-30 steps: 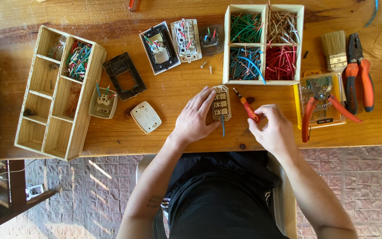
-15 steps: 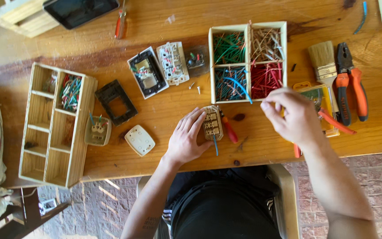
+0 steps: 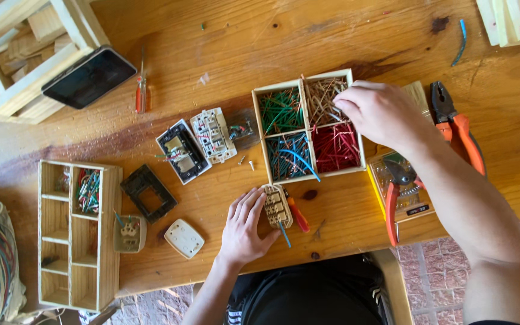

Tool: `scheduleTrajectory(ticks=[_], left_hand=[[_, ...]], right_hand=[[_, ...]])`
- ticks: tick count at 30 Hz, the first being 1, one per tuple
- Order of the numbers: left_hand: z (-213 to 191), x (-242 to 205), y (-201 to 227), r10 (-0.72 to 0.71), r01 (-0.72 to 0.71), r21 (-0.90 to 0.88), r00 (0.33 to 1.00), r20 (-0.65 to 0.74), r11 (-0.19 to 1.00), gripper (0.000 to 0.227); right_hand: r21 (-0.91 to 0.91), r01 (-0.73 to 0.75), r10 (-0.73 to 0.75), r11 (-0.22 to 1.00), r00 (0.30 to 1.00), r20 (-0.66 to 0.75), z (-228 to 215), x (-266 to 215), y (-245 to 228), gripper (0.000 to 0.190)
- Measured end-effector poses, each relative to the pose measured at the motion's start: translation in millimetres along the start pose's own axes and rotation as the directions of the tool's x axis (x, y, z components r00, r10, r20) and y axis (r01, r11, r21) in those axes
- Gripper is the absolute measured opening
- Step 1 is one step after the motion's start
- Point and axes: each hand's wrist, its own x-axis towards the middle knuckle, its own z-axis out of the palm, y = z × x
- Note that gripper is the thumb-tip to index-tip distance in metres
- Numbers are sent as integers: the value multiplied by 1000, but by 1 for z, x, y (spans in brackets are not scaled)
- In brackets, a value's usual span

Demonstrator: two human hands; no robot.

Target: The person assembles electrical components by inserting colored wires into terminal blocks and tightening them with a screwdriver. They handle multiple wire colors and several terminal blocks on a wooden workbench.

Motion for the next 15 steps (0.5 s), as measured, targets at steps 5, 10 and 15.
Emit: scheduleTrajectory(ticks=[5,10,15], left_hand=[[5,1,-2,-18,18,34,1000,15,999,84],[6,4,-2,-21,20,46,999,24,999,82],[5,4,-2,-26,25,55,1000,18,998,81]], right_hand=[[-57,-33,38,998,995,91,9,22,5,21],[-92,-104,115,990,985,126,5,33,-1,19],[-288,-202,283,936,919,274,11,38,-2,32]])
